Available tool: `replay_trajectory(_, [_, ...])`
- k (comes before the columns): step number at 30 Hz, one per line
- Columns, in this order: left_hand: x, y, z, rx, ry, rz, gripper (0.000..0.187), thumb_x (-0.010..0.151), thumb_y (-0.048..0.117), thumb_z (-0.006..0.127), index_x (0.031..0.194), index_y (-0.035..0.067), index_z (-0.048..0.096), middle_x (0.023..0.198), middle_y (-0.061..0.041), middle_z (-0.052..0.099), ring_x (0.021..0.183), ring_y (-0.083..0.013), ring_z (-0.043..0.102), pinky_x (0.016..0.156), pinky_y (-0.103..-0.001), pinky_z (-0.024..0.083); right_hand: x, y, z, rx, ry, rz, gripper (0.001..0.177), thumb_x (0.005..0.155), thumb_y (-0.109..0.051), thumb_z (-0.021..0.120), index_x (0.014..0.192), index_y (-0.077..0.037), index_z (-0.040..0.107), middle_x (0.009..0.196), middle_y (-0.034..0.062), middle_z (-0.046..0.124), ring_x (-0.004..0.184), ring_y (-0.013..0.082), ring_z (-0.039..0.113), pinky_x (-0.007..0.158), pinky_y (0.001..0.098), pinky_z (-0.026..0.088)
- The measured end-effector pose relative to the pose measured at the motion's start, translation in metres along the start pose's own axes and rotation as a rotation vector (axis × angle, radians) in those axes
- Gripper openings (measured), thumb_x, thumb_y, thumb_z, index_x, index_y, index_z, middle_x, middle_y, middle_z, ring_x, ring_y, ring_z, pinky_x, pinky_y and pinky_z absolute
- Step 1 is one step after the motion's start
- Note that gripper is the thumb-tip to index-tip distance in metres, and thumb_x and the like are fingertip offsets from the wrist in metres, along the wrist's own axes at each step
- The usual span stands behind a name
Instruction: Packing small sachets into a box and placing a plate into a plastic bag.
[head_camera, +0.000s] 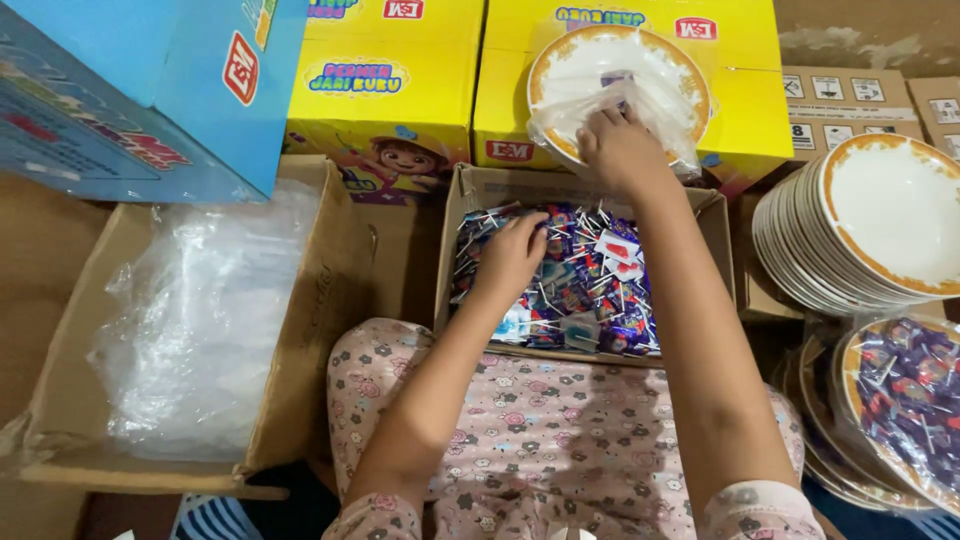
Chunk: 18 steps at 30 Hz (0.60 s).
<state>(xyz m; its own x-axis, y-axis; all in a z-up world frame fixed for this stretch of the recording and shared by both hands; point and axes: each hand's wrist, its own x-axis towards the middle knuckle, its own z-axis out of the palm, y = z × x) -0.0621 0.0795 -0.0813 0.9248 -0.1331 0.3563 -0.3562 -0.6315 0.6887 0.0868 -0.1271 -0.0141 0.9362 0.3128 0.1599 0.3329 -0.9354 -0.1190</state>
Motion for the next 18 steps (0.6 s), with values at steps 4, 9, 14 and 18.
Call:
replay_trajectory(4, [0.001,-0.025,0.003,0.068,-0.099,-0.101,0.032,0.1,0.021,0.056,0.127,0.008,0.068,0.113,-0.018,0.072,0.096,-0.0393,0.07,0.08,-0.051,0.054,-0.037,-0.045,-0.068,0.193,-0.026,0.002,0.055,0.112,-0.034,0.036,0.142,0.01,0.048,0.148,0.0332,0.048,0.138,0.0508,0.037,0.112,0.0573,0.028])
replay_trajectory(9, [-0.003,-0.055,0.029,0.341,-0.4,-0.152,0.025,0.082,0.02,0.071,0.106,0.012,0.077,0.1,-0.016,0.072,0.101,-0.0403,0.071,0.086,-0.052,0.059,-0.116,-0.057,-0.034,0.302,0.508,-0.398,0.033,0.095,-0.003,0.063,0.127,-0.009,0.071,0.107,0.0137,0.068,0.101,0.0382,0.066,0.088,0.0449,0.053])
replay_trajectory(14, [-0.012,-0.036,0.035,0.305,-0.585,-0.009,0.026,0.086,0.021,0.07,0.11,0.014,0.078,0.104,-0.014,0.075,0.109,-0.0389,0.069,0.094,-0.051,0.056,-0.174,-0.029,0.066,0.148,0.176,-0.244,0.027,0.087,-0.016,0.07,0.114,-0.014,0.075,0.104,0.012,0.073,0.099,0.035,0.069,0.08,0.0473,0.057])
replay_trajectory(18, [-0.024,-0.022,0.042,0.302,-0.713,0.055,0.029,0.087,0.025,0.074,0.115,0.017,0.077,0.105,-0.011,0.078,0.112,-0.038,0.069,0.098,-0.05,0.053,-0.202,-0.017,0.124,0.009,-0.154,-0.113,0.014,0.08,-0.034,0.074,0.088,-0.026,0.081,0.088,0.0041,0.078,0.104,0.0308,0.069,0.081,0.0458,0.06])
